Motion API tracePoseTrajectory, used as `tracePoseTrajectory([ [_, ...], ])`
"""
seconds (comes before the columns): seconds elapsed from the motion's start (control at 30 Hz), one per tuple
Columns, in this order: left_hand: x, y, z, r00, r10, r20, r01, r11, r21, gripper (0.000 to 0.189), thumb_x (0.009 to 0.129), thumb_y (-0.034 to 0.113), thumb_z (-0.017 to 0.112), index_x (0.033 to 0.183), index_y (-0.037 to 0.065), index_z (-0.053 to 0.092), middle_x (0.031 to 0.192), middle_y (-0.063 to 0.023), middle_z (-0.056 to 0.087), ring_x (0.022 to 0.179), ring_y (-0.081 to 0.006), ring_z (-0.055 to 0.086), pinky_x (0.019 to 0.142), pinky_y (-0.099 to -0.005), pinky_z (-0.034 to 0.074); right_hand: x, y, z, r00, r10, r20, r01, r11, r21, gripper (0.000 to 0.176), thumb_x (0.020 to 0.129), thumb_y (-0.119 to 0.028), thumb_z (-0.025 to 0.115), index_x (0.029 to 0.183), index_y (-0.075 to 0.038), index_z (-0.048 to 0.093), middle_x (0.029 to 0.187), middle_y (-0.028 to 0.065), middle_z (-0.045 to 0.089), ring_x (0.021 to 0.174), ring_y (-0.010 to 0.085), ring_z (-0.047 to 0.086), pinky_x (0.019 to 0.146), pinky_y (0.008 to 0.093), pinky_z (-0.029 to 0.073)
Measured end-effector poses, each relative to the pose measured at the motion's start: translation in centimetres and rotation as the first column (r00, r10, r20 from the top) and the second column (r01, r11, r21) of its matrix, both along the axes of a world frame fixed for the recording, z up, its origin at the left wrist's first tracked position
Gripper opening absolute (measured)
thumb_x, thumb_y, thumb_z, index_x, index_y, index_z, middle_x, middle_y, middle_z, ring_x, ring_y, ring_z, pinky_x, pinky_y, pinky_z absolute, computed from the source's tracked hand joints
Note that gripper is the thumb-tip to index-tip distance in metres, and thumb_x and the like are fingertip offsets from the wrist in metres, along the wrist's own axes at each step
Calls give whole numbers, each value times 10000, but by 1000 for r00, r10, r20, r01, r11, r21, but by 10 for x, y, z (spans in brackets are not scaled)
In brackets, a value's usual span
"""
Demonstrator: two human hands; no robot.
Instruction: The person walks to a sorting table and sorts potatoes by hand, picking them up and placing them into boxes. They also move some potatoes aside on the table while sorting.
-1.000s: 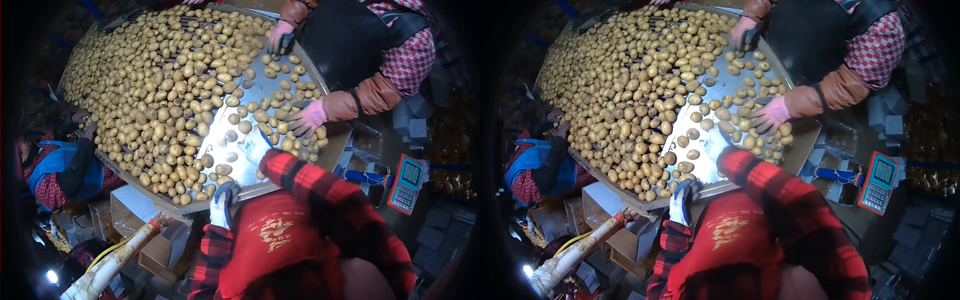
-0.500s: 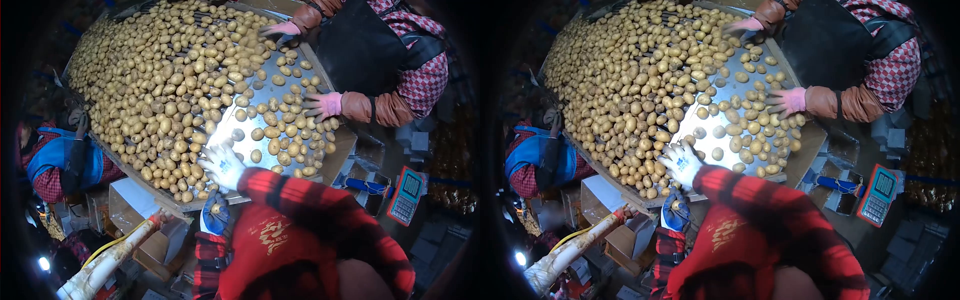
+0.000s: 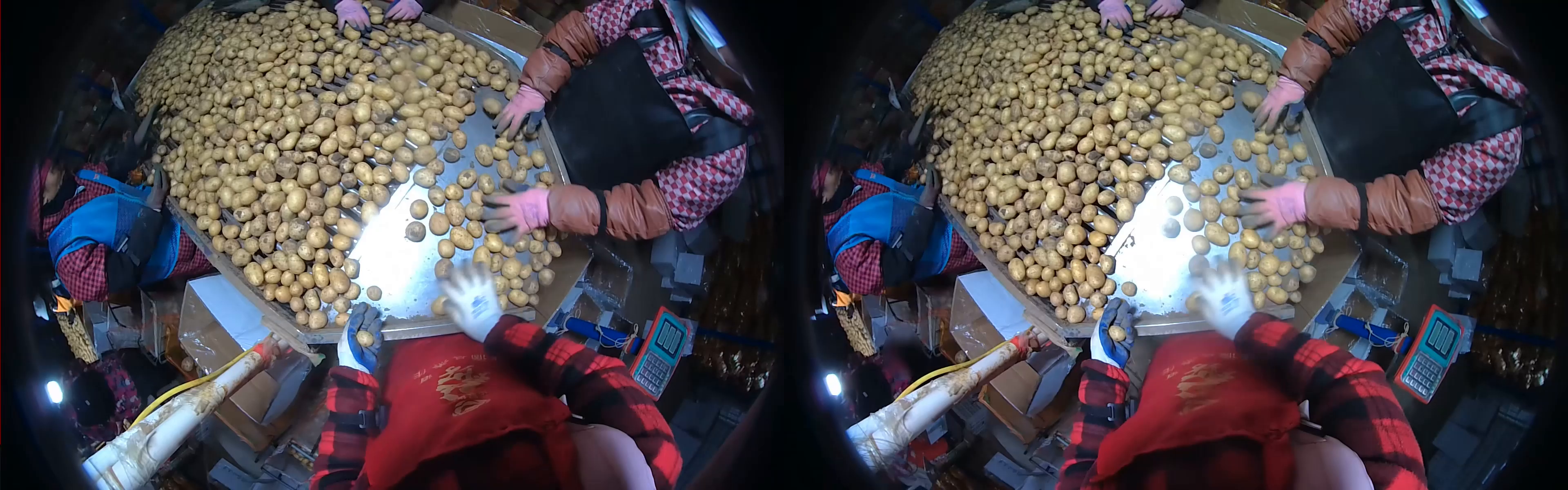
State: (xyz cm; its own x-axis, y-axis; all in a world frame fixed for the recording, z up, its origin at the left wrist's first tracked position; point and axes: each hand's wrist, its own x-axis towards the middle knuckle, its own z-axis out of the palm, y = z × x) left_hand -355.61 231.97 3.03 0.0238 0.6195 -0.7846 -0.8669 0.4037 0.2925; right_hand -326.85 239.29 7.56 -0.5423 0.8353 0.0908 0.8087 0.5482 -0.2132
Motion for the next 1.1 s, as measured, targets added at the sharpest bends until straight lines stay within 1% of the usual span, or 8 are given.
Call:
tracePoseTrajectory([
  [0.07, 0, 0, -5, 999, -8, 41, 6, 999, 35, 381, 1045, 190, 560, 1412, 87, 556, 1287, -94, 675, 994, -211, 703, 677, -274, 568, -23, 3, 3, 951, 288, -113, -294, 955, -37, 376, 830, -183, 656, 1204, -153, 635, 1333, 104, 582, 1316, 346, 496, 1143, 602, 325],
  [0.37, -5, -1, -14, 988, -57, 145, 36, 988, 148, 323, 1067, 227, 544, 1346, 67, 577, 1158, -118, 689, 909, -225, 714, 598, -238, 524, 9, 31, -13, 1000, 29, -1, -29, 998, -63, 247, 860, -179, 669, 1105, -152, 670, 1168, 46, 627, 1167, 283, 566, 1117, 539, 352],
  [0.63, 2, -2, 16, 957, -225, -185, 253, 957, 145, 408, 1032, 242, 570, 1403, 71, 573, 1375, -158, 637, 1203, -319, 660, 900, -389, 554, -87, 208, -14, 952, 150, -267, -81, 964, 253, 521, 805, -229, 724, 1295, -97, 608, 1416, 163, 513, 1312, 369, 481, 1123, 569, 333],
  [0.73, -7, -11, 5, 259, -250, -933, 727, 686, 18, 435, 1008, 193, 578, 1416, 41, 587, 1403, -192, 614, 1300, -351, 599, 1068, -419, 482, -126, 286, -40, 983, 50, -174, -17, 983, 185, 676, 856, -371, 704, 1459, -136, 509, 1516, 175, 438, 1404, 415, 392, 1153, 637, 276],
  [0.83, -3, -1, 27, 43, -243, -969, 737, 662, -134, 550, 879, 194, 712, 1402, 70, 597, 1364, -204, 627, 1280, -381, 595, 1068, -460, 487, -163, 330, -50, 999, -28, 40, 28, 1000, -3, 738, 862, -514, 645, 1523, -234, 471, 1612, 92, 374, 1504, 421, 266, 1152, 768, 138],
  [0.87, -4, -8, 13, 226, -314, -922, 679, 729, -82, 607, 812, 209, 755, 1386, 92, 597, 1329, -207, 638, 1259, -418, 591, 1042, -484, 499, -175, 334, -40, 995, -79, 64, 85, 992, -93, 756, 865, -509, 645, 1551, -263, 440, 1634, 77, 355, 1528, 431, 227, 1155, 785, 108],
  [1.03, -13, -15, 12, 56, -403, -913, 759, 612, -224, 720, 712, 205, 829, 1386, 118, 590, 1303, -196, 654, 1243, -461, 585, 1021, -509, 508, -188, 321, -46, 989, -140, -50, 136, 988, -78, 690, 887, -512, 611, 1494, -209, 486, 1594, 92, 397, 1488, 440, 271, 1151, 765, 159],
  [1.1, -7, -6, 28, 259, -383, -887, 710, 698, -94, 669, 754, 176, 793, 1390, 114, 594, 1324, -195, 649, 1266, -450, 582, 1027, -504, 505, -173, 302, -58, 987, -66, -150, 62, 998, -30, 681, 886, -487, 643, 1479, -185, 498, 1543, 113, 446, 1436, 453, 340, 1168, 736, 173],
])
